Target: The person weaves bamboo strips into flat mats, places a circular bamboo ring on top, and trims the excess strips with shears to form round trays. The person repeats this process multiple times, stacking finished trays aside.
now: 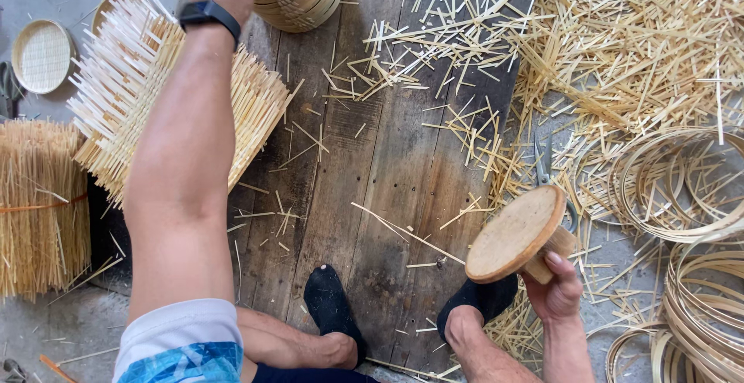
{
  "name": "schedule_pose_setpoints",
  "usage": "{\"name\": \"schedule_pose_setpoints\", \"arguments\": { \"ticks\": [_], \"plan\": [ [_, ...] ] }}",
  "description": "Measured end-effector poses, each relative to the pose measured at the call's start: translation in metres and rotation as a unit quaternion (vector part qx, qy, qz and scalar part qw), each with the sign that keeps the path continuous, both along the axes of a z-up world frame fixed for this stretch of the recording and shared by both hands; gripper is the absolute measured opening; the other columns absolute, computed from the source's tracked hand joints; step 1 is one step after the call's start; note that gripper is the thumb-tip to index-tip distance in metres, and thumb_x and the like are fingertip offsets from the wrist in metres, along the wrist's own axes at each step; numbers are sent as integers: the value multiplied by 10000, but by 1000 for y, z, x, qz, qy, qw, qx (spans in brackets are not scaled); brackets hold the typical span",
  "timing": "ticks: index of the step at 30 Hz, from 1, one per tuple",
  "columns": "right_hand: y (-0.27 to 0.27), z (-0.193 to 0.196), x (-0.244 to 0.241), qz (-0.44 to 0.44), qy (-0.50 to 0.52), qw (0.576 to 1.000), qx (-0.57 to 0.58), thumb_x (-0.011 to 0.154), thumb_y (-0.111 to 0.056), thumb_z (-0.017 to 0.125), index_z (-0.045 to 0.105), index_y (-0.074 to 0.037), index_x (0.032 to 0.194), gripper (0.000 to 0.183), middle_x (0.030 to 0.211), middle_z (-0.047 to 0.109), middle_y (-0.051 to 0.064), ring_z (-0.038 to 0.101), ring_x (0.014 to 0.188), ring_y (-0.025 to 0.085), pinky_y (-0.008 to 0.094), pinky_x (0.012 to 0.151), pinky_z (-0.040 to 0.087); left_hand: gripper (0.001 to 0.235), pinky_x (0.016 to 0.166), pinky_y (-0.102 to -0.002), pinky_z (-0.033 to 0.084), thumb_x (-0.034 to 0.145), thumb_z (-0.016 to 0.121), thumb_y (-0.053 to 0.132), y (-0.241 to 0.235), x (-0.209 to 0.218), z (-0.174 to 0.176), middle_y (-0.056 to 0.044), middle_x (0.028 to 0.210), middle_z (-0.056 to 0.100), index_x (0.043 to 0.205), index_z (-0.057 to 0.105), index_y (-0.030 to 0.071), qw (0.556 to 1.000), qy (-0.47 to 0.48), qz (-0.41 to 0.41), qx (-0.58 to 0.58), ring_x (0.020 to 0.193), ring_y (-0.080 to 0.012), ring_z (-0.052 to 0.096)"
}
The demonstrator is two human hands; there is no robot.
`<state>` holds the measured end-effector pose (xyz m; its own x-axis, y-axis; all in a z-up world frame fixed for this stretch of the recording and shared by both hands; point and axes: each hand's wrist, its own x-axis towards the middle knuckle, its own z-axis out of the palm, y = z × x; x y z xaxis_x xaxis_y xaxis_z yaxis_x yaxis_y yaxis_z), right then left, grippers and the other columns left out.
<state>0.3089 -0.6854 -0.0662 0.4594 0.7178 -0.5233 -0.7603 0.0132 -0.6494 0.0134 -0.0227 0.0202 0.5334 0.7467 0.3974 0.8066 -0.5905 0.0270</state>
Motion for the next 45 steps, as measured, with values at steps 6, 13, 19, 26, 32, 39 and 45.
{"name": "schedule_pose_setpoints", "arguments": {
  "ticks": [6,13,19,26,32,39,45],
  "plan": [
    [66,-6,-20,94,82,983,135,881,-335,671,443,-2,1497,737,1394,598,158,580,1301,311,497,1155,421,291,995,-399,595,1035,611,269,-205,53,-55,-164,1206,738,1229,699,72,932,-115,-8,-343,1143,-295,731],
    [111,-19,-39,101,46,994,22,1049,-500,419,474,-19,1490,654,1469,573,144,557,1341,274,461,1143,404,415,991,-356,516,991,643,214,-397,73,-168,-128,1340,694,1383,642,80,532,-519,166,-648,1140,-180,642],
    [90,-47,-45,169,-108,972,-121,1014,-299,583,581,11,1300,422,1197,683,135,685,1045,273,506,833,619,460,1020,-355,542,905,717,136,-357,27,-139,-120,1274,696,1354,657,63,826,-322,48,-460,1155,-234,689],
    [55,-62,-32,128,-90,978,-136,1063,-325,531,583,23,1289,418,1055,701,139,696,906,248,432,734,614,1033,1074,-460,384,572,962,331,-234,-100,-16,-202,1303,521,1413,450,19,896,125,342,-253,1227,-336,487],
    [45,-66,-23,124,-93,980,-128,1073,-337,513,587,31,1306,441,1041,698,150,703,891,255,408,730,598,871,1028,-439,490,598,989,467,-220,-148,13,-199,1162,625,1195,618,-48,903,146,228,-334,1110,-355,609],
    [38,-74,-27,128,-81,982,-113,1078,-324,518,590,27,1288,415,1056,700,149,705,902,248,400,739,595,788,1006,-479,443,584,988,442,-229,-187,-18,-241,1192,585,1123,643,-18,926,149,166,-304,1186,-429,547],
    [30,-82,-23,125,-75,984,-99,1082,-325,518,589,28,1288,415,1050,701,160,708,901,265,412,741,596,632,1004,-484,484,703,915,387,-230,-208,-30,-239,1216,626,1173,686,31,932,109,153,-309,1134,-406,609]
  ]
}}
